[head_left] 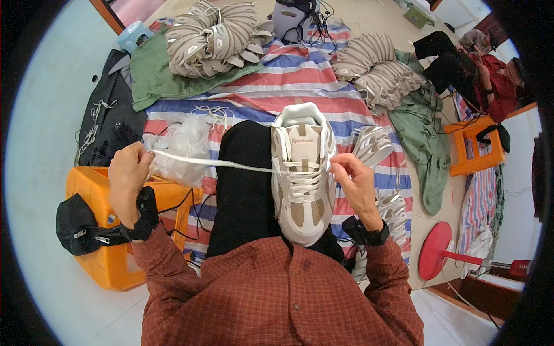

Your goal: Lacing a pair of white and beige Reebok sneakers.

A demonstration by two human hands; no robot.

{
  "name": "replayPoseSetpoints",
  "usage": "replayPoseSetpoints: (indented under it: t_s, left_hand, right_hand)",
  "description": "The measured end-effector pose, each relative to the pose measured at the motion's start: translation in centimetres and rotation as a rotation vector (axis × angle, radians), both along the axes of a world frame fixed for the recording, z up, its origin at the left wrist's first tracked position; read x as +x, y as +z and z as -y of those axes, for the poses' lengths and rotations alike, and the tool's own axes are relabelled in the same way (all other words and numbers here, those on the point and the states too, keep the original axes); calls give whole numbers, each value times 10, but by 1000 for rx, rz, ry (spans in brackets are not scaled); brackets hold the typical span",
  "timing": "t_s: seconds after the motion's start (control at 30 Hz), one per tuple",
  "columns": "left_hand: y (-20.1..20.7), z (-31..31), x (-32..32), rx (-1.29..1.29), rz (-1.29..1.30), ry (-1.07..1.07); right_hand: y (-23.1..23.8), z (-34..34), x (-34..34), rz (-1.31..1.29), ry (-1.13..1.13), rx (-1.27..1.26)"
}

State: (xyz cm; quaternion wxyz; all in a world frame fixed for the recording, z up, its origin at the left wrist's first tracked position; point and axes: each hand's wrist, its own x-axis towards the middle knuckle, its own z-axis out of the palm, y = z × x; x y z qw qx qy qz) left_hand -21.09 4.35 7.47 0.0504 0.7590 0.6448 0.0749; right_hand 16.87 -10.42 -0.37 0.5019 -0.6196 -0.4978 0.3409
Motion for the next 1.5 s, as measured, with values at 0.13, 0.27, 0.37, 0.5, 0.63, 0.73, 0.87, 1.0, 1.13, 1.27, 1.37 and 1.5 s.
replayPoseSetpoints:
  t_s: [0.13, 0.27, 0.37, 0.5, 0.63, 0.73, 0.87, 1.0, 1.13, 1.27, 1.37, 1.5]
  left_hand:
    - [-2, -5, 13, 53, 53, -189]
    - [-10, -8, 48, 131, 181, -427]
    - [-15, 2, 78, 40, 225, -540]
    - [-26, 15, 104, -113, 251, -667]
    - [-26, 23, 119, -211, 183, -661]
    - [-27, 26, 123, -168, 195, -690]
    - [-31, 31, 134, -146, 254, -751]
    - [-39, 36, 144, -154, 310, -823]
    - [-51, 40, 155, -145, 476, -850]
    - [-60, 44, 163, -177, 718, -908]
    - [-71, 46, 167, -142, 723, -952]
    - [-71, 51, 172, -43, 683, -938]
  right_hand:
    - [9, -12, -12, 268, 56, 134]
    - [14, -21, -28, 389, 64, 236]
    - [14, -22, -32, 477, 83, 243]
    - [16, -19, -34, 568, 86, 173]
    - [16, -23, -42, 642, 159, 201]
    - [14, -30, -50, 828, 243, 161]
    - [14, -36, -55, 832, 250, 119]
    - [16, -38, -56, 841, 225, 50]
    - [10, -40, -50, 801, 276, 94]
    - [24, -39, -31, 415, 458, 28]
    - [24, -29, -18, 153, 573, -128]
    - [25, -30, -20, 193, 595, -96]
